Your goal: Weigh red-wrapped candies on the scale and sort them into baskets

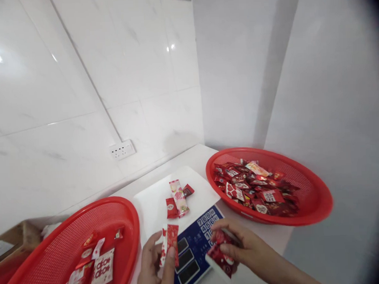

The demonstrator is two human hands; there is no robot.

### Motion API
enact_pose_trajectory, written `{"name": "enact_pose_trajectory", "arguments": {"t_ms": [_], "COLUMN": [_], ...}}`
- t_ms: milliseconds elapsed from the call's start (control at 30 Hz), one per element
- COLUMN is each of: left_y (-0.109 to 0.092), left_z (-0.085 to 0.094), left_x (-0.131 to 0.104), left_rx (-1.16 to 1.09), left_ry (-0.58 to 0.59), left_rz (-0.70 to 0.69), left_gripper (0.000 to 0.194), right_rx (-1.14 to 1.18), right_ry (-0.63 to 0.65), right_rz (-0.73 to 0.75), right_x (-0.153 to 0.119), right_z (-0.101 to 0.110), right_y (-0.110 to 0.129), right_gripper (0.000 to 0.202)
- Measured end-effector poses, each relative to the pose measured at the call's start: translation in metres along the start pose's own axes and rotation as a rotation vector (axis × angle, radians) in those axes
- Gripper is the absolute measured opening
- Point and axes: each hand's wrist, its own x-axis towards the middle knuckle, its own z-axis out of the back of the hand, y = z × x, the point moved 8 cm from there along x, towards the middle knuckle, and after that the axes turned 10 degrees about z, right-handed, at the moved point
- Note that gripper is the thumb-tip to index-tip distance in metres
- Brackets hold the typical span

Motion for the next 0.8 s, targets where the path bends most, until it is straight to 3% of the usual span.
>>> {"name": "enact_pose_trajectory", "arguments": {"t_ms": [133, 233, 333, 467, 633, 700, 800], "left_y": [-0.027, -0.033, -0.034, -0.016, 0.012, 0.017, 0.024], "left_z": [0.006, -0.001, -0.011, -0.027, -0.057, -0.060, -0.051], "left_x": [0.025, 0.042, 0.041, 0.015, -0.022, -0.025, -0.019], "left_rx": [0.375, 0.632, 0.749, 0.616, 0.337, 0.296, 0.242], "left_ry": [-0.048, -0.008, 0.018, 0.128, 0.419, 0.462, 0.436], "left_rz": [-0.109, -0.167, -0.286, -0.249, -0.098, -0.073, -0.030], "left_gripper": [0.048, 0.050, 0.052, 0.046, 0.048, 0.043, 0.039], "right_rx": [0.069, 0.146, 0.171, 0.184, 0.158, 0.100, -0.039], "right_ry": [-0.150, -0.188, -0.200, -0.150, 0.070, 0.111, 0.159], "right_rz": [-0.016, -0.058, -0.056, -0.069, -0.052, -0.046, -0.009], "right_x": [0.000, -0.001, 0.000, 0.002, 0.002, 0.003, 0.014], "right_z": [0.021, 0.026, 0.027, 0.019, -0.014, -0.022, -0.024], "right_y": [-0.002, -0.003, -0.002, -0.006, -0.012, -0.015, -0.010], "right_gripper": [0.049, 0.065, 0.069, 0.074, 0.085, 0.078, 0.062]}}
